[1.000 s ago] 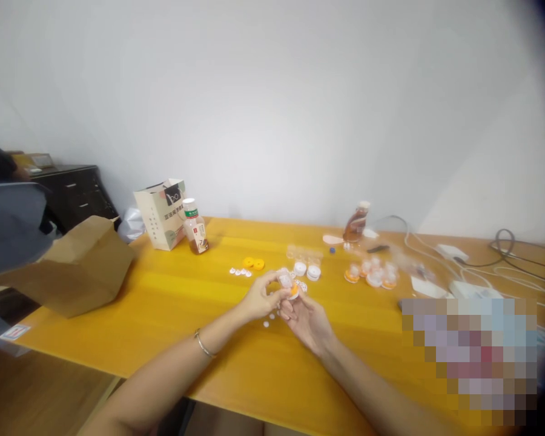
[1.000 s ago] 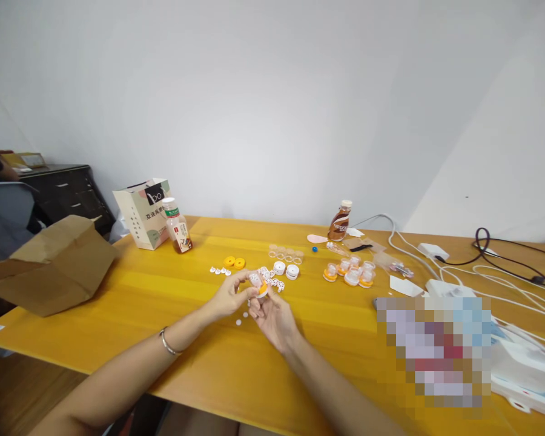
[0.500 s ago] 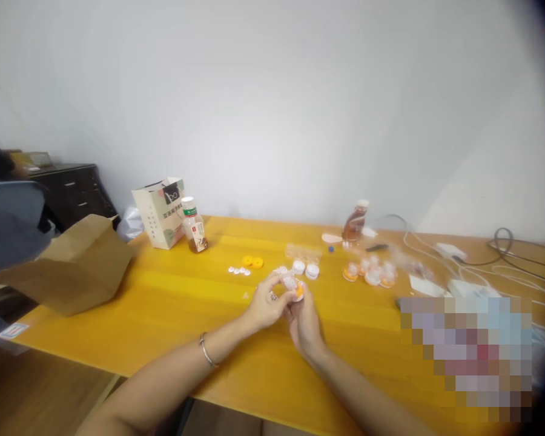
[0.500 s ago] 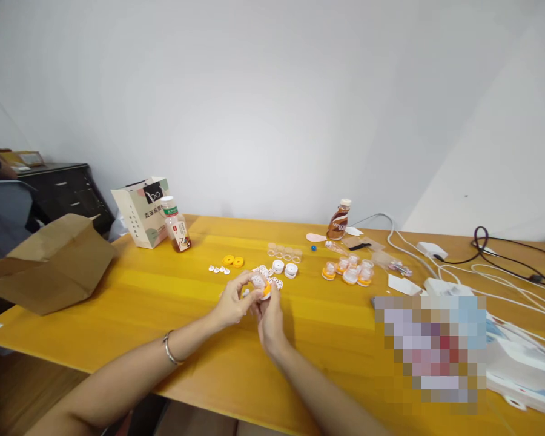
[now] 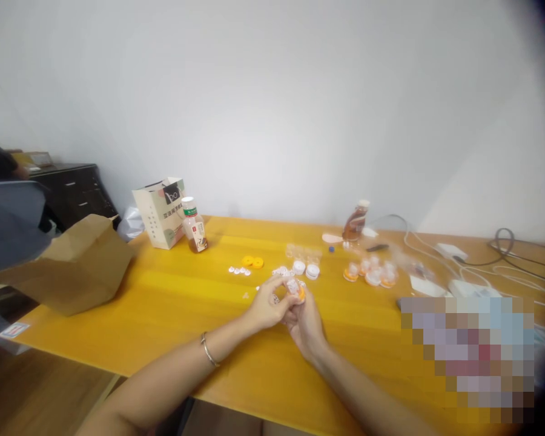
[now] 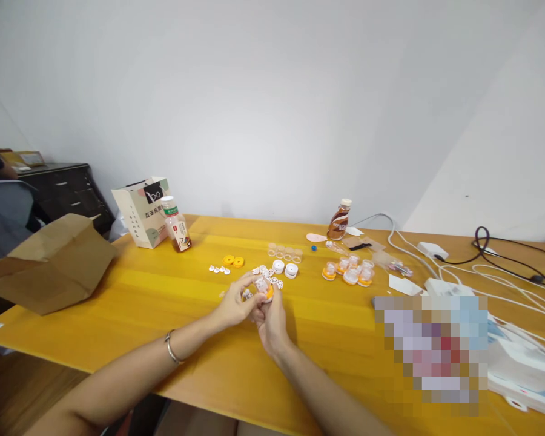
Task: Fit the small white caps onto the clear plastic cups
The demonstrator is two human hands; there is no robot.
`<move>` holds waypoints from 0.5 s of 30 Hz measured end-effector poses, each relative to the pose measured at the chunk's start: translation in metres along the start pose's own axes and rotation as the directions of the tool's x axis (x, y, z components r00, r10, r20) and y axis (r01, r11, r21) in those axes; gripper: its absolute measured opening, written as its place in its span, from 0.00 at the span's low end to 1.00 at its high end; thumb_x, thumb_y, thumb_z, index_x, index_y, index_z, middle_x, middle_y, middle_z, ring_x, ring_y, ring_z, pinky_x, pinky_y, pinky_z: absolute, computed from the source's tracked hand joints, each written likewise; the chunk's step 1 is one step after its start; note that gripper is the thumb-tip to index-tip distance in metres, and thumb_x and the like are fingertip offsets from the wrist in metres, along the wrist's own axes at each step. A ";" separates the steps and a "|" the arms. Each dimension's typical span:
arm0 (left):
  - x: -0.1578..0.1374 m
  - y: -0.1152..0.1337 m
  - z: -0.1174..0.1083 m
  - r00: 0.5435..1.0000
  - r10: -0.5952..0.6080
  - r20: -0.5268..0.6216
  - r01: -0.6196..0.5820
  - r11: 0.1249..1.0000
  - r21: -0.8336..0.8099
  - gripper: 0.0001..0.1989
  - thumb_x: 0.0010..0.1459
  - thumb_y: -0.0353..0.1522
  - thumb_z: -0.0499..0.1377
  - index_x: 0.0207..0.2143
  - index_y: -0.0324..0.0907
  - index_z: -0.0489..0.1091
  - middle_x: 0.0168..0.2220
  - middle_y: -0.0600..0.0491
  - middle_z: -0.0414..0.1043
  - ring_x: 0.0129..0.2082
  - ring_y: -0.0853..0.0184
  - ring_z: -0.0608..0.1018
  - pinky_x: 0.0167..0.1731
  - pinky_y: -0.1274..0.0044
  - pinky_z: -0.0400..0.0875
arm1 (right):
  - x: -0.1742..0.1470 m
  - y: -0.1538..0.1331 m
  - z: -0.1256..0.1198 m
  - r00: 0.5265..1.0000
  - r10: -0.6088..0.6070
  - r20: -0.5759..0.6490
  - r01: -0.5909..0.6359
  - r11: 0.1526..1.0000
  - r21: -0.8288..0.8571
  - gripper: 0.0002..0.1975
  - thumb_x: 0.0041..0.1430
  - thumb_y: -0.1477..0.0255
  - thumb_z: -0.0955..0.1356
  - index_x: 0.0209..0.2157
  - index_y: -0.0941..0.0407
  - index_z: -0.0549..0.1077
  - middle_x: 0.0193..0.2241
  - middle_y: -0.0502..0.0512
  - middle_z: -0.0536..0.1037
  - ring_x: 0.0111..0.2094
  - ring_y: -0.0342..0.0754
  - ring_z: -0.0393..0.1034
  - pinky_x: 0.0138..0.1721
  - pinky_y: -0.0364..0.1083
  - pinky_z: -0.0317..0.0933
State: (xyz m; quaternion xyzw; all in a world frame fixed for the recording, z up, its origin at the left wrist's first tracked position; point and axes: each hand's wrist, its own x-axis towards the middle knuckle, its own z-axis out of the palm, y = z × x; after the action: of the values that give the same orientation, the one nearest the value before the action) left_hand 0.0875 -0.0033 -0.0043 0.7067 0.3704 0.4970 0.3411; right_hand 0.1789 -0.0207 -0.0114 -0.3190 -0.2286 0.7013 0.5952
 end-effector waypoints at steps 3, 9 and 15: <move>0.002 -0.006 -0.003 0.988 -0.156 0.018 0.157 0.981 -0.118 0.12 0.49 0.35 0.56 0.36 0.39 0.67 0.34 0.52 0.67 0.21 0.74 0.71 0.24 0.79 0.68 | 0.003 0.001 -0.004 0.991 -0.028 0.131 0.035 0.998 -0.049 0.14 0.49 0.57 0.63 0.24 0.54 0.65 0.15 0.44 0.62 0.15 0.40 0.51 0.18 0.41 0.51; 0.004 -0.007 -0.010 0.979 -0.204 -0.020 0.200 0.972 -0.127 0.14 0.47 0.38 0.58 0.35 0.39 0.66 0.28 0.54 0.68 0.19 0.75 0.69 0.19 0.82 0.66 | 0.008 0.005 -0.015 0.960 -0.155 0.233 0.171 0.984 -0.047 0.08 0.50 0.63 0.66 0.31 0.51 0.67 0.29 0.48 0.71 0.29 0.44 0.63 0.33 0.44 0.59; 0.005 -0.001 -0.012 0.983 -0.165 -0.074 0.159 0.984 -0.080 0.10 0.46 0.37 0.59 0.31 0.40 0.68 0.31 0.53 0.67 0.27 0.71 0.72 0.26 0.79 0.68 | 0.010 0.004 -0.015 0.920 -0.241 0.310 0.280 0.956 -0.090 0.10 0.49 0.66 0.68 0.35 0.49 0.67 0.39 0.49 0.72 0.41 0.47 0.64 0.44 0.49 0.57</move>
State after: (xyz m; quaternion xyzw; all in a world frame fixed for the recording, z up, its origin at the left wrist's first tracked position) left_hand 0.0766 0.0030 0.0001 0.6405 0.4216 0.5089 0.3912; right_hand 0.1860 -0.0125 -0.0268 -0.2159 -0.4014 0.6387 0.6199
